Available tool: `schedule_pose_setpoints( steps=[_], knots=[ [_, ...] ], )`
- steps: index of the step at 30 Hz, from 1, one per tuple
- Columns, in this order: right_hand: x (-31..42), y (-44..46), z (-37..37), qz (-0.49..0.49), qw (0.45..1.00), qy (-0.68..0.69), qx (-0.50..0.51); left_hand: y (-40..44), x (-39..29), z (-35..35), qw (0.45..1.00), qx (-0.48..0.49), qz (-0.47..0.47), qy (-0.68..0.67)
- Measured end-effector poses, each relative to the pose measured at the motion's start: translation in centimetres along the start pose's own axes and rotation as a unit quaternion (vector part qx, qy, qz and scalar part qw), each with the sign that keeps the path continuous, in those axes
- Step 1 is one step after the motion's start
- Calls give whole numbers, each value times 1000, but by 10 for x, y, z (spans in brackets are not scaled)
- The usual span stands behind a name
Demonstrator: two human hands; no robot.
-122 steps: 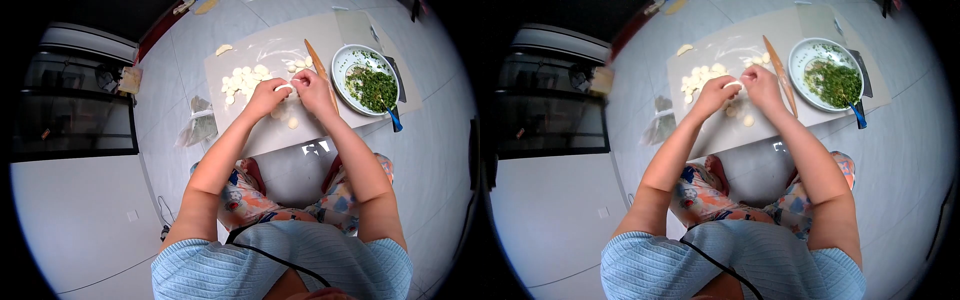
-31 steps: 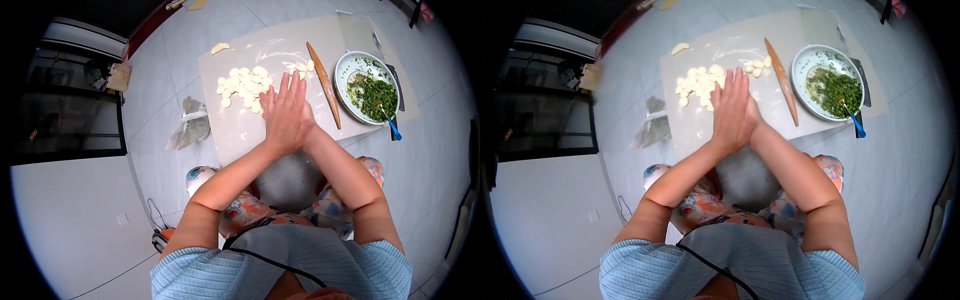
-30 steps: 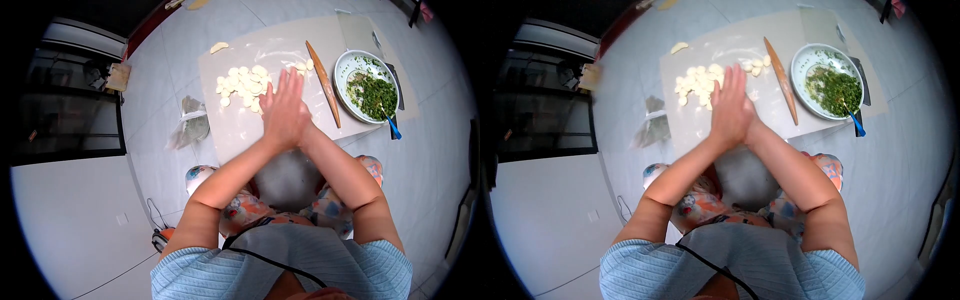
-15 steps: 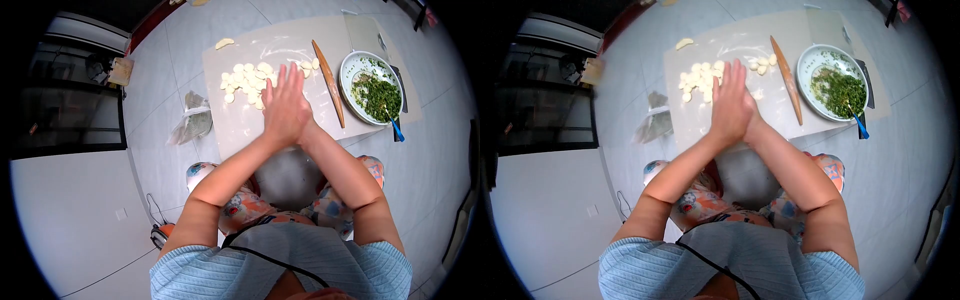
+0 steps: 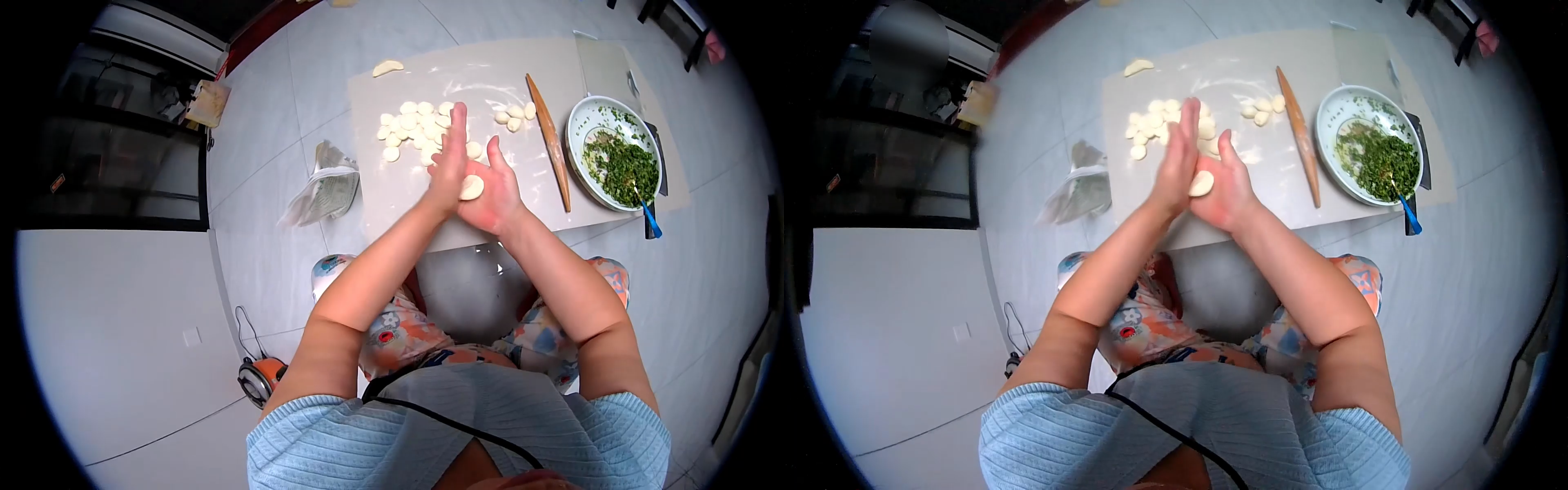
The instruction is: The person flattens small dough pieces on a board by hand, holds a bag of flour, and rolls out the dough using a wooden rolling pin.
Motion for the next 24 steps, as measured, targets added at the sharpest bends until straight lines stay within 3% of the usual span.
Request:
schedule_pose_setpoints(
  steps=[1, 3, 4, 6, 7, 8, 10, 11, 12, 13, 15, 18, 20, 22, 24],
  knots=[
    [-6, 3, 2, 4, 1000, -4, 2, -7, -6, 13, 969, -23, -12, 245],
    [-20, 3, 3, -118, 975, -170, -79, -18, -8, 32, 865, -93, 65, 488],
    [-29, -1, 9, -117, 974, -176, -80, -18, -10, 30, 867, -98, 68, 484],
    [-46, -10, 18, -102, 968, -161, -162, -18, -15, 21, 888, -29, 185, 420],
    [-32, -13, 35, -92, 968, -234, -19, -10, -21, 8, 793, -135, 244, 541],
    [-20, -14, 35, -89, 965, -245, -17, -15, -20, 12, 792, -145, 250, 538],
    [-10, -12, 30, -133, 972, -195, 8, -40, -19, 38, 762, -40, 293, 575],
    [-29, -14, 23, -170, 983, -21, 71, -55, -34, 49, 795, 22, 293, 531],
    [-49, -17, 18, -187, 959, 153, 146, -55, -36, 43, 798, 11, 298, 524],
    [-51, -16, 18, -211, 969, -73, 102, -45, -38, 33, 799, -14, 273, 536],
    [-33, -31, 45, -52, 974, -219, 10, -30, -33, 9, 775, -99, 257, 569],
    [-32, -34, 37, -124, 980, -158, -16, -58, -40, 45, 821, -24, 302, 483],
    [-40, -37, 38, -118, 976, -184, -24, -51, -41, 39, 820, -24, 305, 483],
    [-48, -34, 44, -115, 965, -230, -51, -39, -38, 23, 823, -53, 237, 514],
    [-48, -33, 61, -122, 955, -258, -76, -41, -31, 28, 815, -45, 238, 527]
  ],
)
Point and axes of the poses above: each hand's wrist, its own y-axis towards the middle knuckle, its own z-axis out of the palm, x = y × z, the point moved 1 cm from there along y, towards the middle knuckle, and after that the axes turned 9 degrees about y, right-handed, at the moved point
